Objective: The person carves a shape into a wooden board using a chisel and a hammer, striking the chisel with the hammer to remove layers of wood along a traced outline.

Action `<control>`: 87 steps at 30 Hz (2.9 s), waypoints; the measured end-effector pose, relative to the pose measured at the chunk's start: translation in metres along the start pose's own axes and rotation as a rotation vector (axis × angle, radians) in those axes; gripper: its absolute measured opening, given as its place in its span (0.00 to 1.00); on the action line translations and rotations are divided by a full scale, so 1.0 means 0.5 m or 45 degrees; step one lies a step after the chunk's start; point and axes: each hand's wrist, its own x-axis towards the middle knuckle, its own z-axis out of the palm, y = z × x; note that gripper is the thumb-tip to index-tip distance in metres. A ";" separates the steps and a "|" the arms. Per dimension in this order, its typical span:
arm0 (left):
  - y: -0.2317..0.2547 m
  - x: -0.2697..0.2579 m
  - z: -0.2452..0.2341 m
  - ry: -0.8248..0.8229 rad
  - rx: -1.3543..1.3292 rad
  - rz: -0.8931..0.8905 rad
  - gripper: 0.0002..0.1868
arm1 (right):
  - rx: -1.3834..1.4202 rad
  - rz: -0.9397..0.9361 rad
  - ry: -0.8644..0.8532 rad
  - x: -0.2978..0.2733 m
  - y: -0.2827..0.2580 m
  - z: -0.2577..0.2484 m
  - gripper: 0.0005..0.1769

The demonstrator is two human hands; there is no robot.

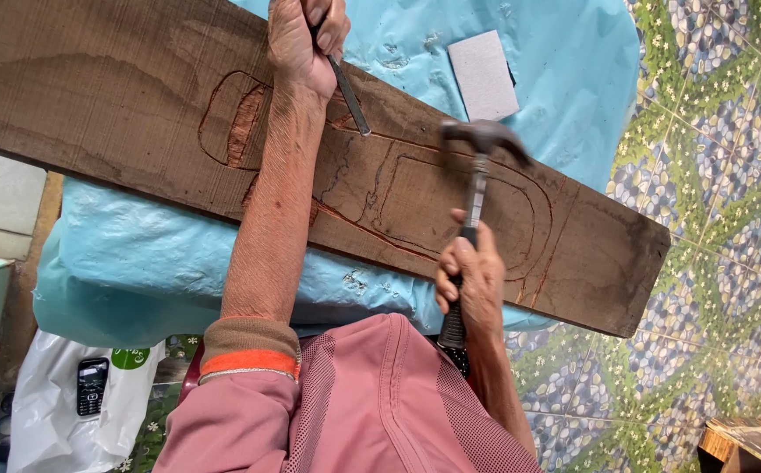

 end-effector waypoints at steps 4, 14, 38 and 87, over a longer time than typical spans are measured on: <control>0.002 -0.001 0.006 0.025 0.008 -0.034 0.25 | 0.049 0.035 -0.080 -0.002 -0.005 -0.008 0.24; 0.003 0.000 0.009 -0.032 -0.009 0.012 0.25 | -0.104 0.026 -0.142 -0.008 -0.003 0.013 0.25; 0.000 0.005 0.010 -0.046 0.011 -0.002 0.25 | -0.304 -0.119 -0.019 -0.012 -0.047 -0.016 0.22; -0.027 0.000 0.001 -0.307 0.003 0.226 0.24 | -1.951 -0.793 -0.180 0.070 -0.053 -0.132 0.27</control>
